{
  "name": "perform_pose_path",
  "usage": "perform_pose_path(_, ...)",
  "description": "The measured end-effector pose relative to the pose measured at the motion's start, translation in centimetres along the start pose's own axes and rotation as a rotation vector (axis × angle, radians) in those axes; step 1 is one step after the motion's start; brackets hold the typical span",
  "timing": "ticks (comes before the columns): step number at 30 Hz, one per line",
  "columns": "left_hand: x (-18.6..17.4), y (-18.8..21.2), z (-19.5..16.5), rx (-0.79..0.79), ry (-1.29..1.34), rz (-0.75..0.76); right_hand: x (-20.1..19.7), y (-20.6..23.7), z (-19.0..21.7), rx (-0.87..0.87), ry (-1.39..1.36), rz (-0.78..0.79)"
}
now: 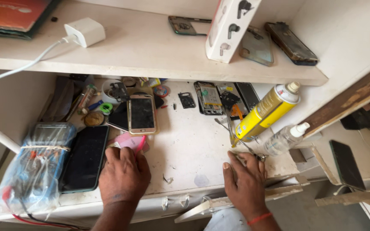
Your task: The person cleans a workbench, then picks up a smartphone and removes its back cover. The person then picks up another phone and removes its back cover as well. The person places the removed back covers on the workbench.
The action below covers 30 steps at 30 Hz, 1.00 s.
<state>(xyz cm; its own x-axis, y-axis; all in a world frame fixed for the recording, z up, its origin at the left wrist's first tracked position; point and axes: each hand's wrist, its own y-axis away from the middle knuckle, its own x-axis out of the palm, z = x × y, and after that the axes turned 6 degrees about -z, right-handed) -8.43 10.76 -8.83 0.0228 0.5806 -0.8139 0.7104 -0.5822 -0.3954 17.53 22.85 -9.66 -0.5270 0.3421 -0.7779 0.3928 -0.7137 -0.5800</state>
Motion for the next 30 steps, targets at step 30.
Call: perform_pose_path(30, 1.1, -0.9, -1.7, 0.005, -0.059, 0.021, 1.3, -5.9, 0.3, 0.133, 0.192, 0.296)
